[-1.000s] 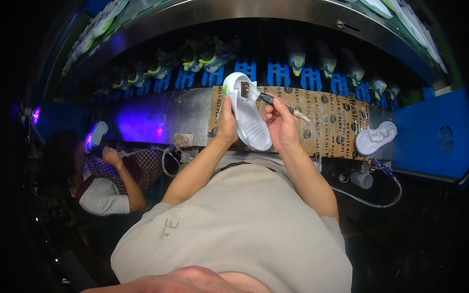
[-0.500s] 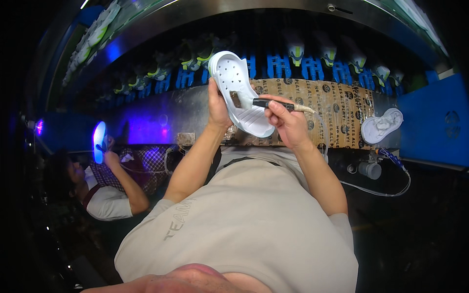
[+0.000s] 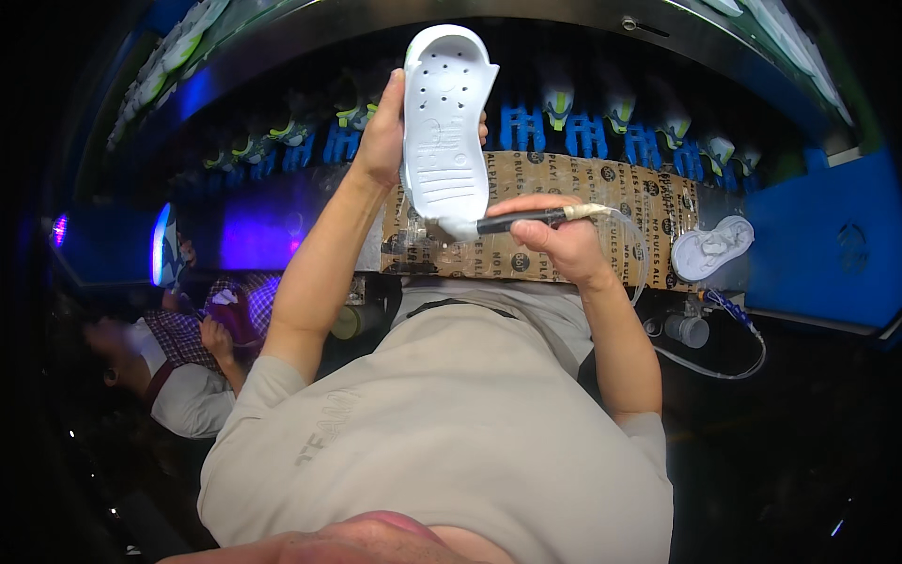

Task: The person repeatedly picks up white clog-style shoes from a conveyor belt, uses a brush to scrub the interior and exterior surfaces, and places them back on the belt. The process continues for multiple shoes in a repetitive sequence.

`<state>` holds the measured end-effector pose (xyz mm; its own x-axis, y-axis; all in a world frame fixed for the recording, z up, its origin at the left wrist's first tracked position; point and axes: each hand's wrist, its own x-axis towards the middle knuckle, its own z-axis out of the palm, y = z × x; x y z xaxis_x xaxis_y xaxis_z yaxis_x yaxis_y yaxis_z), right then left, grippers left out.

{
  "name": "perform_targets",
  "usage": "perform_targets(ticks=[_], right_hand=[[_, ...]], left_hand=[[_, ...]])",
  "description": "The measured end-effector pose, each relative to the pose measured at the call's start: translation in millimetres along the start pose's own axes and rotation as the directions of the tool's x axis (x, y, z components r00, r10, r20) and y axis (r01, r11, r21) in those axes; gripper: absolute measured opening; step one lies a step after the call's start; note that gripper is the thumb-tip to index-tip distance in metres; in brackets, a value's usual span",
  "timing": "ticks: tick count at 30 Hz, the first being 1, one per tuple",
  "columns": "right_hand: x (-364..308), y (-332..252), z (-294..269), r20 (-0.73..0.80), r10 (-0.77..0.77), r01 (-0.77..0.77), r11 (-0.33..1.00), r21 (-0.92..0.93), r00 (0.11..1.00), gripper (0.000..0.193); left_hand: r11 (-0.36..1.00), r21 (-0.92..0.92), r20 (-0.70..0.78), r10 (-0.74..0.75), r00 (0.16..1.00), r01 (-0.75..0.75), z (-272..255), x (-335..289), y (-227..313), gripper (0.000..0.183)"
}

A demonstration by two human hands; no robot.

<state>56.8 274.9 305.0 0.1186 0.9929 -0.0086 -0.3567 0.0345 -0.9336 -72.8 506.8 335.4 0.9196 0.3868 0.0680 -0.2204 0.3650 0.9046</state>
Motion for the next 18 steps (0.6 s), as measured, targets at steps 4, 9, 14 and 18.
perform_targets(ticks=[4, 9, 14, 18], right_hand=[[9.1, -22.3, 15.5, 0.168, -0.118, 0.197, 0.776, -0.600, 0.979, 0.029], [7.0, -53.7, 21.2, 0.139, -0.194, 0.239, 0.779, -0.580, 0.971, 0.029], [8.2, -73.4, 25.9, 0.406, -0.131, 0.394, 0.622, -0.676, 0.904, 0.032], [2.4, -97.2, 31.9, 0.264, -0.250, 0.355, 0.473, -0.806, 0.932, 0.032]], left_hand=[[0.946, 0.266, -0.007, -0.193, 0.981, 0.187, 16.2, 16.0, 17.9, 0.068], [0.825, 0.455, -0.011, -0.372, 0.928, 0.336, 32.8, 36.9, 23.7, 0.077], [0.551, 0.747, -0.053, -0.507, 0.860, 0.371, 57.2, 48.4, 47.2, 0.071], [0.442, 0.843, 0.006, -0.580, 0.815, 0.308, 76.2, 55.6, 56.5, 0.071]])
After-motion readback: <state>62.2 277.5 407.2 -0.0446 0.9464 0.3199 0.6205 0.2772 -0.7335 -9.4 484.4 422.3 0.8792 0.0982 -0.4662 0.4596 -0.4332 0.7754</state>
